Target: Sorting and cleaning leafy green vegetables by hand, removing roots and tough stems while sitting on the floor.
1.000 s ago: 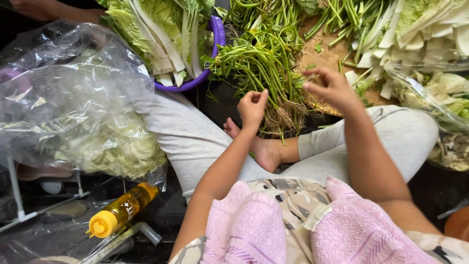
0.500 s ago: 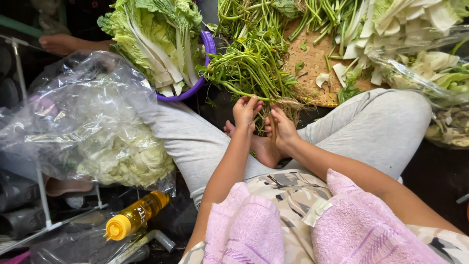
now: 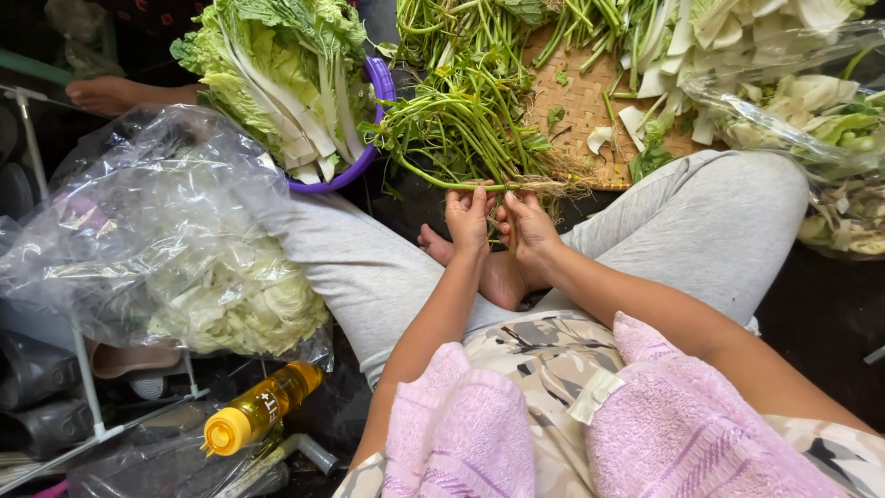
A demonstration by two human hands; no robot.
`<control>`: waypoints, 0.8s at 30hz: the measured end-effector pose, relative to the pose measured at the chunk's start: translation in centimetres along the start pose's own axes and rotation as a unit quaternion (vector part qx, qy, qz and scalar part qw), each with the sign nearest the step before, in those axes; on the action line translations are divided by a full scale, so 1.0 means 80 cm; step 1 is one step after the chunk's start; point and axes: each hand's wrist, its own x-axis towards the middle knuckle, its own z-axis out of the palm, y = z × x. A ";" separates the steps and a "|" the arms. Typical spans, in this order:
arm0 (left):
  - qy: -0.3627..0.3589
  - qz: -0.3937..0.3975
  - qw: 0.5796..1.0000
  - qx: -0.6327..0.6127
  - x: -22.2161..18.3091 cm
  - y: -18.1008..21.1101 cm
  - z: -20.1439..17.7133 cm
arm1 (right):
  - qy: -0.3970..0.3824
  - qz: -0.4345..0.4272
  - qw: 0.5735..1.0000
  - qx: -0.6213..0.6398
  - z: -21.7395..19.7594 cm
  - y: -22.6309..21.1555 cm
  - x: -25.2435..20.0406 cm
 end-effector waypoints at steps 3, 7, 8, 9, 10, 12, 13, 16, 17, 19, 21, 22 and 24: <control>-0.017 0.026 1.000 0.001 0.007 -0.015 -0.007 | 0.007 0.030 0.999 0.026 0.014 -0.016 -0.017; -0.048 0.045 0.998 0.026 -0.006 -0.006 0.001 | 0.018 0.049 0.997 0.055 -0.006 -0.008 0.012; -0.042 0.061 0.997 0.022 -0.005 -0.006 0.002 | 0.021 0.063 0.996 0.067 -0.002 -0.012 0.006; -0.037 0.077 0.996 0.019 -0.004 -0.006 0.002 | 0.025 0.077 0.994 0.080 0.002 -0.016 0.001; -0.038 0.077 0.996 0.019 0.001 0.002 -0.002 | 0.025 0.076 0.994 0.080 0.005 -0.021 -0.004; -0.013 0.140 0.989 0.047 0.009 0.019 -0.011 | 0.026 0.076 0.992 0.095 0.013 -0.029 -0.014; -0.012 0.140 0.989 0.048 0.026 0.010 -0.024 | 0.026 0.077 0.992 0.095 0.007 -0.026 -0.007; 0.022 0.113 0.989 0.094 0.072 -0.022 -0.060 | 0.013 0.059 0.994 0.092 0.004 -0.025 -0.002; 0.033 0.075 0.993 0.086 0.084 -0.038 -0.068 | -0.001 0.030 0.996 0.084 0.011 -0.030 -0.010; 0.044 0.036 0.995 0.076 0.094 -0.051 -0.072 | -0.015 0.000 0.997 0.076 0.021 -0.042 -0.022; 0.070 -0.047 0.985 0.149 0.089 -0.049 -0.068 | -0.031 -0.048 0.997 0.052 0.027 -0.051 -0.032; 0.071 -0.047 0.985 0.148 0.089 -0.055 -0.068 | -0.031 -0.048 0.997 0.051 0.024 -0.054 -0.031; 0.074 -0.085 0.974 0.197 0.089 -0.068 -0.069 | -0.028 -0.077 0.995 0.051 0.021 -0.058 -0.030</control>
